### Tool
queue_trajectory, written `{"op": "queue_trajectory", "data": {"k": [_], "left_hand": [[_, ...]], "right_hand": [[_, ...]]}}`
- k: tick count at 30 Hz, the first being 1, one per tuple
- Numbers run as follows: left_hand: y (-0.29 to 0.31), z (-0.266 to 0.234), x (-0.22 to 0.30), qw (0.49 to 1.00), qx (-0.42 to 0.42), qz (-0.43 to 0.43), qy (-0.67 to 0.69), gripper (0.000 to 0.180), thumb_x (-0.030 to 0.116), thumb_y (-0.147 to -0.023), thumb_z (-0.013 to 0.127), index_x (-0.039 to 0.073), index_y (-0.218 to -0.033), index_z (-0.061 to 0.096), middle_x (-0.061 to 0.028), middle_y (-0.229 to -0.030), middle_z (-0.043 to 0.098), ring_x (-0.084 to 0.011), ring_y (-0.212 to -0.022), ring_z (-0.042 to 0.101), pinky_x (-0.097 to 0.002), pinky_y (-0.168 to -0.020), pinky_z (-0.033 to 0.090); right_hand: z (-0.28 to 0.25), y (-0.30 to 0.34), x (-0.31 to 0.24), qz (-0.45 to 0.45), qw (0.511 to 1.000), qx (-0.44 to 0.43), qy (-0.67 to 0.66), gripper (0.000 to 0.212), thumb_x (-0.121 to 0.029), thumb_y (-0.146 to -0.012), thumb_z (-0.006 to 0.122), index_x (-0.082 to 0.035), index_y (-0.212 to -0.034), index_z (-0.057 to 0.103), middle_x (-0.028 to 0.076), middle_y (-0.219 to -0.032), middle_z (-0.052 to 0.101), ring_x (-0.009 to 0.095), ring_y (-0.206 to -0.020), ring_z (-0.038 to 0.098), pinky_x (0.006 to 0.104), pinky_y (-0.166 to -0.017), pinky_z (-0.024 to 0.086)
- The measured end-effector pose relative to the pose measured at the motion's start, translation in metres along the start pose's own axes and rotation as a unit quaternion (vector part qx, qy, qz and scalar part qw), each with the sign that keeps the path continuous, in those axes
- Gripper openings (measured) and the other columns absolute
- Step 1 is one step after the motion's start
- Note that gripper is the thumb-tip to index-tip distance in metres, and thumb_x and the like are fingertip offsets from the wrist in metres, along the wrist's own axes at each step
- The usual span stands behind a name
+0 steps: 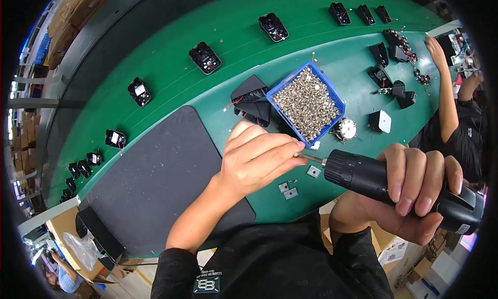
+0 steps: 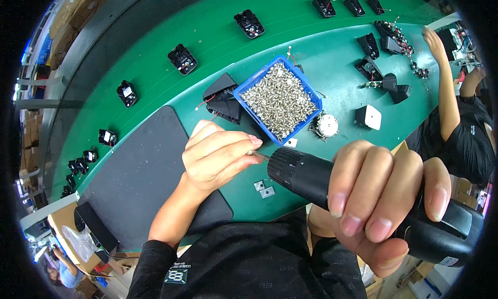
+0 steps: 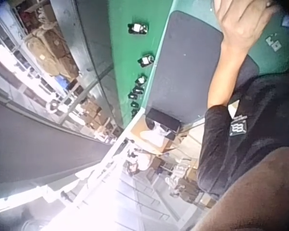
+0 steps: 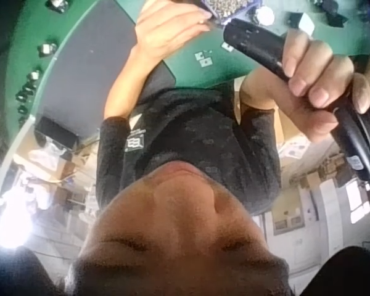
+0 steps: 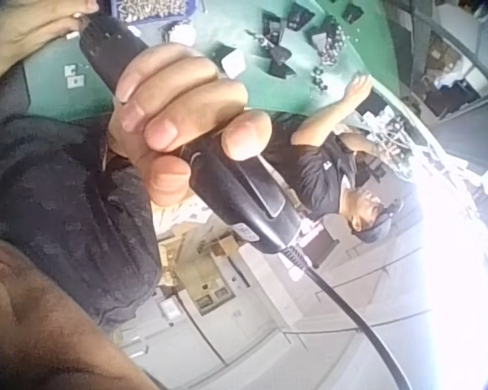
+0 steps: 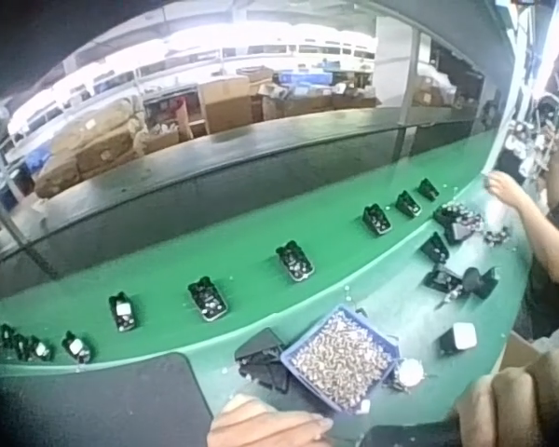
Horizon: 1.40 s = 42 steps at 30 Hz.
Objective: The person assembles small electronic components by inserting internal components and a circuit board into an electronic housing, then securing them with screws using an electric screwdriver.
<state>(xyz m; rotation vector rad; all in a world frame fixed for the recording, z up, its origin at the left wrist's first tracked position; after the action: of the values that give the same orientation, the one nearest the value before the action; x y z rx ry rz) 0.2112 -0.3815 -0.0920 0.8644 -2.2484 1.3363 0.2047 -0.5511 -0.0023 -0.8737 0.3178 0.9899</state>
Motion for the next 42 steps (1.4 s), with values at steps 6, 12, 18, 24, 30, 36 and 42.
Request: {"op": "queue_trajectory", "data": {"k": [6, 12, 18, 24, 30, 36, 42], "left_hand": [[0.01, -0.013, 0.004, 1.0, 0.019, -0.005, 0.013, 0.024, 0.022, -0.07, 0.078, 0.005, -0.087, 0.072, -0.0037, -0.082, 0.069, -0.0151, -0.061, 0.057, -0.0272, -0.057, 0.039], [0.015, -0.015, 0.004, 0.999, 0.015, -0.002, 0.037, 0.029, 0.025, -0.068, 0.079, 0.005, -0.086, 0.072, -0.0036, -0.082, 0.069, -0.0148, -0.062, 0.057, -0.0278, -0.057, 0.039], [0.028, -0.037, 0.006, 1.0, -0.004, 0.0, -0.019, 0.045, 0.042, -0.067, 0.078, 0.004, -0.091, 0.072, -0.0046, -0.087, 0.07, -0.0159, -0.067, 0.06, -0.0273, -0.061, 0.041], [0.067, -0.032, -0.039, 0.974, -0.169, -0.142, -0.048, 0.086, 0.04, -0.055, 0.085, 0.003, -0.126, 0.052, -0.0102, -0.123, 0.055, -0.0255, -0.104, 0.055, -0.0364, -0.083, 0.043], [0.083, 0.0, -0.049, 0.949, -0.229, -0.214, -0.04, 0.091, 0.031, -0.058, 0.084, 0.004, -0.134, 0.044, -0.0127, -0.123, 0.052, -0.0305, -0.109, 0.051, -0.0391, -0.091, 0.041], [0.08, 0.005, -0.054, 0.952, -0.2, -0.228, -0.036, 0.078, 0.027, -0.059, 0.083, 0.006, -0.127, 0.051, -0.0088, -0.112, 0.054, -0.0272, -0.1, 0.053, -0.0369, -0.084, 0.041], [0.08, 0.007, -0.057, 0.953, -0.191, -0.235, -0.029, 0.076, 0.027, -0.058, 0.083, 0.008, -0.126, 0.054, -0.0084, -0.11, 0.055, -0.0268, -0.099, 0.053, -0.0364, -0.084, 0.041]], "right_hand": [[0.012, 0.01, 0.002, 0.006, 1.0, -0.011, -0.024, 0.039, -0.007, -0.07, 0.073, -0.009, -0.103, 0.052, 0.0, -0.072, 0.056, 0.009, -0.058, 0.056, 0.0244, -0.061, 0.047], [0.021, 0.013, 0.004, 0.015, 0.999, -0.039, -0.013, 0.038, -0.007, -0.071, 0.073, -0.009, -0.103, 0.052, -0.001, -0.071, 0.056, 0.009, -0.058, 0.056, 0.0228, -0.058, 0.047], [0.027, 0.018, 0.025, 0.054, 0.995, -0.064, -0.052, 0.036, -0.008, -0.074, 0.073, -0.01, -0.103, 0.052, -0.002, -0.071, 0.056, 0.008, -0.057, 0.054, 0.021, -0.057, 0.047], [0.007, 0.04, 0.06, 0.088, 0.994, -0.044, 0.04, 0.04, -0.016, -0.082, 0.072, -0.013, -0.11, 0.043, 0.0, -0.076, 0.053, 0.014, -0.059, 0.052, 0.0281, -0.057, 0.044], [0.0, 0.059, 0.099, 0.149, 0.983, -0.027, 0.102, 0.038, -0.017, -0.082, 0.072, -0.013, -0.103, 0.039, -0.001, -0.073, 0.05, 0.013, -0.059, 0.051, 0.03, -0.059, 0.046], [-0.007, 0.059, 0.105, 0.141, 0.984, -0.03, 0.107, 0.038, -0.017, -0.082, 0.072, -0.013, -0.103, 0.04, -0.001, -0.073, 0.05, 0.013, -0.059, 0.051, 0.03, -0.059, 0.046], [-0.011, 0.057, 0.106, 0.139, 0.984, -0.027, 0.111, 0.036, -0.016, -0.082, 0.072, -0.013, -0.102, 0.042, -0.001, -0.072, 0.051, 0.014, -0.058, 0.051, 0.0294, -0.057, 0.045]]}}
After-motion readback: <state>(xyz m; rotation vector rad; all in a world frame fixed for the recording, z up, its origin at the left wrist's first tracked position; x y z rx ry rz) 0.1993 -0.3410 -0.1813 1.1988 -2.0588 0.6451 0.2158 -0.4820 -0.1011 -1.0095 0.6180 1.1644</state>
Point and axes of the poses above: each hand's wrist, its own y-axis away from the middle knuckle, its own z-axis out of the palm, x = y × z, the point moved 9 cm from there along -y, towards the middle knuckle
